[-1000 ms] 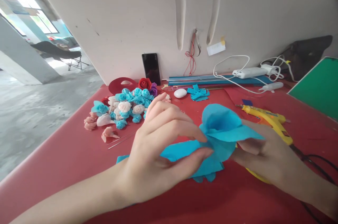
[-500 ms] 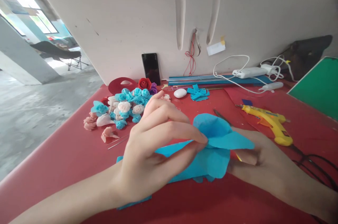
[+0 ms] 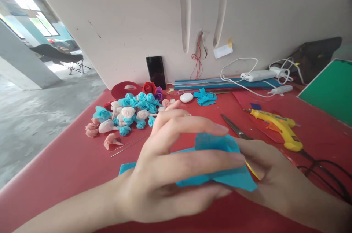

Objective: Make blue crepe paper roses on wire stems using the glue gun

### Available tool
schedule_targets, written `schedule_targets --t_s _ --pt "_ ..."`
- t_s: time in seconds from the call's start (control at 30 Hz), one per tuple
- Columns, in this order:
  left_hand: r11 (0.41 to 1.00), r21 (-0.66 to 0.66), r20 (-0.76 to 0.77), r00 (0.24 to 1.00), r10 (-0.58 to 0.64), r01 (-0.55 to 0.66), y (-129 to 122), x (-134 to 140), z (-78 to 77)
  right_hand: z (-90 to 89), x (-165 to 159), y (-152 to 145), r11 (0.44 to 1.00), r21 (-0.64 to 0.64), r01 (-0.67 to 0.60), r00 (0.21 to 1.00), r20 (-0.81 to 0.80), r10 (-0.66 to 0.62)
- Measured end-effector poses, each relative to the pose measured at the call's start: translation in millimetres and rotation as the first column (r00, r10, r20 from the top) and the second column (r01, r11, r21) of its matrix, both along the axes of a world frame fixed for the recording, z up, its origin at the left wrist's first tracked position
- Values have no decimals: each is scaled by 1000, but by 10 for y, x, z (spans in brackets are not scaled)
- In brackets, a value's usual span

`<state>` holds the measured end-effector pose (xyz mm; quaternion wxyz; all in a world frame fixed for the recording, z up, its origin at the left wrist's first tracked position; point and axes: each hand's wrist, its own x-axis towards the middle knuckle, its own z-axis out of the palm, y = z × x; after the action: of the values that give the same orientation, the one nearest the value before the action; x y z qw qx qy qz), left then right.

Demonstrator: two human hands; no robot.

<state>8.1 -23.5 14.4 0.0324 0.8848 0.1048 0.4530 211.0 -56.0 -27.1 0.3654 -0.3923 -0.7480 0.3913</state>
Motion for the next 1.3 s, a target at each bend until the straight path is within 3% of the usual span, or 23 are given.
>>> schedule_targets --t_s 0.17,0.3,0.43,0.6,0.7,1.13,1.23,1.3 --pt "988 -1 -74 986 151 -152 -80 -39 -31 41 -68 -22 992 121 -32 999 -19 35" --pt "993 24 -106 987 119 -117 -85 -68 -50 59 -113 -42 989 148 -1 1000 -18 3" --pt "994 71 -86 992 91 -85 -39 -111 -48 62 -105 -26 995 99 17 999 -53 -12" --pt "991 130 -143 989 40 -21 -2 -123 -21 57 -69 13 995 -98 4 1000 15 -2" --pt "993 90 -40 996 76 -72 -12 -75 -33 57 -62 9 986 -160 41 999 27 -37" --pt "973 83 22 977 213 -215 -18 -40 -42 54 -85 -16 983 -161 86 996 35 -81" --pt "981 105 16 987 159 -160 5 -48 -46 31 -61 -22 988 -136 71 997 39 -67" --pt "976 95 39 980 193 -196 8 -51 -52 34 -62 -19 989 -118 88 996 31 -84"
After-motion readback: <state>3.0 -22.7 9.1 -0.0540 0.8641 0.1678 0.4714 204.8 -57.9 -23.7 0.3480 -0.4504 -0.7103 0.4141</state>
